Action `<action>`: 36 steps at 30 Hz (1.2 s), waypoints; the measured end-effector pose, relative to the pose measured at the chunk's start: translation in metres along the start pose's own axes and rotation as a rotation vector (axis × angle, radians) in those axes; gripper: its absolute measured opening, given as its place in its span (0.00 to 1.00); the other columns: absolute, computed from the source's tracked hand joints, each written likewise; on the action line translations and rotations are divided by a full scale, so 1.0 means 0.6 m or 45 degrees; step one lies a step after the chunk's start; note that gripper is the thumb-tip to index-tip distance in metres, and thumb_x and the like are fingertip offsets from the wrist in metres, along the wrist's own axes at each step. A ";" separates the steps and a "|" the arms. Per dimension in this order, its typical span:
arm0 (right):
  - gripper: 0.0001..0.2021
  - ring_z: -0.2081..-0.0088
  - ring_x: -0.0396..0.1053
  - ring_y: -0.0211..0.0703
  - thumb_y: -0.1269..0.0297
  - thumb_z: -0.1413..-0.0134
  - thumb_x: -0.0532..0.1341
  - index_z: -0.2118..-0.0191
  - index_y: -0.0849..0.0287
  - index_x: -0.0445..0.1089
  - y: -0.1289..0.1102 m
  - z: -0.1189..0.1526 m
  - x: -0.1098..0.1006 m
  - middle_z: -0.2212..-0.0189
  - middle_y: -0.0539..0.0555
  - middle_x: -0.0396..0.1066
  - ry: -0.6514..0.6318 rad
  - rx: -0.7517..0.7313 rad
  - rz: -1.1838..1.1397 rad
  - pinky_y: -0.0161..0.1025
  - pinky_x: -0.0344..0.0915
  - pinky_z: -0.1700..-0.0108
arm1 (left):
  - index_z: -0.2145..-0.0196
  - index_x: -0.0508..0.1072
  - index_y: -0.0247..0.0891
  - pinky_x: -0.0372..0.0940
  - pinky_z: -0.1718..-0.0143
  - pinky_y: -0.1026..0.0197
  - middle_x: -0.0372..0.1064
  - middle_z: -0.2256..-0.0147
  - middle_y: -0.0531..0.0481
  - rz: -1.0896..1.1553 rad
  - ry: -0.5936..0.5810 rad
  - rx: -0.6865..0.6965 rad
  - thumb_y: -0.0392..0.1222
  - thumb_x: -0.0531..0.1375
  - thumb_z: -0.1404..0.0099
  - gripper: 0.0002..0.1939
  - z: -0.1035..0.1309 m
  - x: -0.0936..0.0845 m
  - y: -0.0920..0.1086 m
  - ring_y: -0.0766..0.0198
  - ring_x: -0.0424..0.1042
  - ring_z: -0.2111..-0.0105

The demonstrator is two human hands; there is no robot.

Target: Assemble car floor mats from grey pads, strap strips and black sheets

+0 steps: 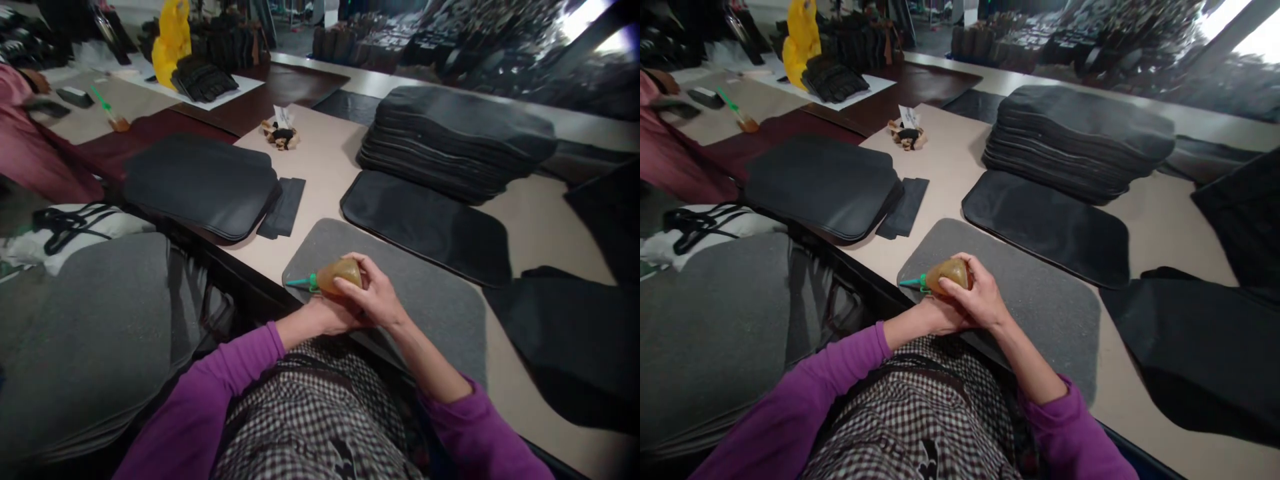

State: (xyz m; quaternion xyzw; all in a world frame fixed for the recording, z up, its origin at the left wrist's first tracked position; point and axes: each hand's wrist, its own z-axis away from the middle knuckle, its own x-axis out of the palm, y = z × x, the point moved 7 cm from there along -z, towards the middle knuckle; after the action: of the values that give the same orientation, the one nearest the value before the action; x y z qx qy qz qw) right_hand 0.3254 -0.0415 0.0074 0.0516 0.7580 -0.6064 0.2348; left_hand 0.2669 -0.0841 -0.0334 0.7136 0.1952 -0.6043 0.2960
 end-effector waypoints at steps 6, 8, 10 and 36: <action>0.30 0.49 0.72 0.53 0.45 0.45 0.70 0.42 0.53 0.64 0.001 -0.044 -0.066 0.48 0.56 0.71 0.218 -0.138 0.170 0.49 0.71 0.46 | 0.32 0.63 0.39 0.50 0.30 0.43 0.57 0.30 0.40 -0.020 0.202 -0.088 0.64 0.44 0.24 0.35 0.016 -0.039 -0.027 0.50 0.52 0.29; 0.30 0.47 0.71 0.54 0.46 0.45 0.70 0.42 0.53 0.64 0.003 -0.053 -0.069 0.47 0.57 0.70 0.161 -0.217 0.266 0.51 0.68 0.43 | 0.32 0.63 0.37 0.52 0.31 0.45 0.59 0.32 0.38 -0.044 0.192 -0.127 0.64 0.45 0.24 0.36 0.022 -0.044 -0.043 0.49 0.56 0.31; 0.29 0.47 0.71 0.54 0.47 0.43 0.69 0.42 0.52 0.64 0.006 -0.059 -0.064 0.47 0.57 0.70 0.089 -0.287 0.290 0.52 0.67 0.42 | 0.31 0.62 0.37 0.53 0.33 0.44 0.61 0.33 0.37 -0.075 0.174 -0.163 0.65 0.45 0.24 0.37 0.028 -0.044 -0.058 0.48 0.59 0.34; 0.25 0.50 0.69 0.54 0.48 0.40 0.66 0.43 0.55 0.64 0.026 -0.078 -0.137 0.51 0.58 0.67 0.684 -0.307 0.614 0.50 0.68 0.46 | 0.29 0.60 0.43 0.48 0.30 0.38 0.51 0.27 0.40 -0.135 0.205 -0.196 0.67 0.42 0.25 0.37 0.042 -0.030 -0.073 0.51 0.50 0.27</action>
State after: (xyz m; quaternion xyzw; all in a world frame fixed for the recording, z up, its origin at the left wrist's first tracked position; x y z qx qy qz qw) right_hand 0.3901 0.0239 0.0352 0.3576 0.8245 -0.4050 0.1682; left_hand 0.2171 -0.0663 -0.0264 0.7236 0.3015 -0.5432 0.3007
